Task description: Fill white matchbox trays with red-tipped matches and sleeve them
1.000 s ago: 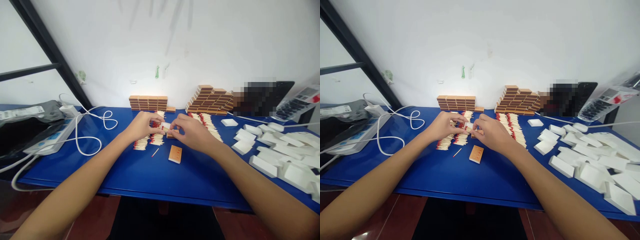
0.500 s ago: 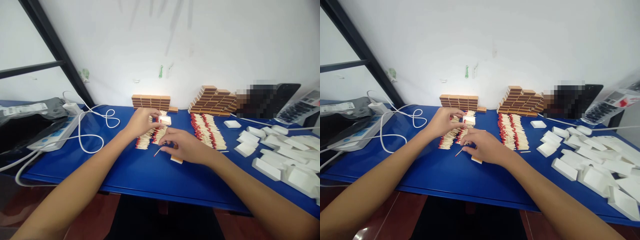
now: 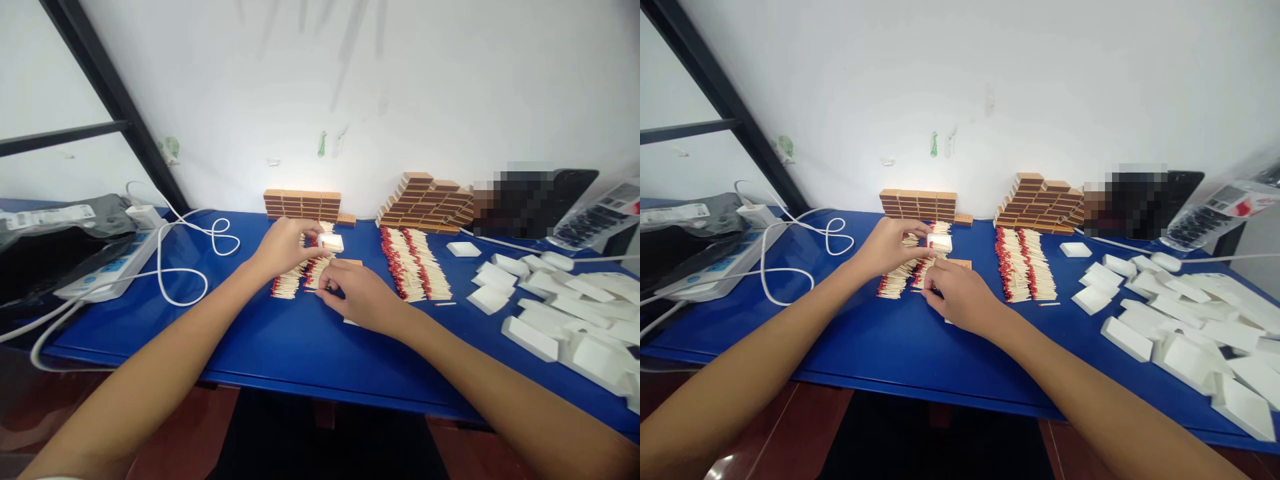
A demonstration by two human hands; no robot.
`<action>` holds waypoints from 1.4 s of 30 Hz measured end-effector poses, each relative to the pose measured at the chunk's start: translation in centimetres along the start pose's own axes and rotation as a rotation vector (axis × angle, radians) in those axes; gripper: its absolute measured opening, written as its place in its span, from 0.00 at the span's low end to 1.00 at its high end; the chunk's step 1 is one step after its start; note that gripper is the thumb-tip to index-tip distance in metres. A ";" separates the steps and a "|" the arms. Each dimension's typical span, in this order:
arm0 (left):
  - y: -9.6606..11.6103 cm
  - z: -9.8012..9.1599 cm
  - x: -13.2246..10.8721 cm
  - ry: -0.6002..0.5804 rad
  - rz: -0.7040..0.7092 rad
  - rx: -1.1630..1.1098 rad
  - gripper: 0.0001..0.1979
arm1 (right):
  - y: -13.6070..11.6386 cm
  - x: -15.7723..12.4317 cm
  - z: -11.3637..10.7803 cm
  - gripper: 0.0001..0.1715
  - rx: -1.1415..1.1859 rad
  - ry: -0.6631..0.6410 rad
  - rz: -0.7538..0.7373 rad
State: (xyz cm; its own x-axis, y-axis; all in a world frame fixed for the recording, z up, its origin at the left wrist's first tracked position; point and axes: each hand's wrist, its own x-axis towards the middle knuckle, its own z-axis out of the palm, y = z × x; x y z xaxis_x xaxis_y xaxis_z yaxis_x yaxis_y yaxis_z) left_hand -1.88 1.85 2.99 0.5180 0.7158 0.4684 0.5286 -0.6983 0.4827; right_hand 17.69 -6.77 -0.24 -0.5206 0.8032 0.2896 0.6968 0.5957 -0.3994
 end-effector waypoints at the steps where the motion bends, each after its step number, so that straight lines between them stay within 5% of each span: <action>1: 0.0 0.0 0.0 0.001 0.002 -0.004 0.13 | 0.0 0.0 0.1 0.04 0.003 0.009 -0.004; 18: -0.3 -0.1 0.0 0.000 0.009 0.041 0.14 | 0.0 0.2 -0.5 0.05 -0.051 -0.091 -0.003; 27: 0.0 0.2 -0.1 -0.069 0.060 -0.062 0.16 | 2.5 0.5 -2.8 0.06 -0.181 0.239 0.121; 35: 0.4 0.5 -0.3 -0.124 0.060 -0.184 0.18 | 3.2 0.6 -2.4 0.08 -0.291 0.255 0.104; 42: 0.1 0.3 -0.1 -0.066 0.035 -0.100 0.17 | 2.2 0.3 -2.9 0.08 -0.105 0.271 0.023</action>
State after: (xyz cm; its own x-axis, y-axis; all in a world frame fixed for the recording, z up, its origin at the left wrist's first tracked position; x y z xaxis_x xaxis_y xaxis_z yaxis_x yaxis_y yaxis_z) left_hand -1.68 1.74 2.76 0.5798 0.6868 0.4384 0.4415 -0.7170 0.5394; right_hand 20.53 -5.22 1.51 -0.3633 0.7801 0.5094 0.7612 0.5637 -0.3205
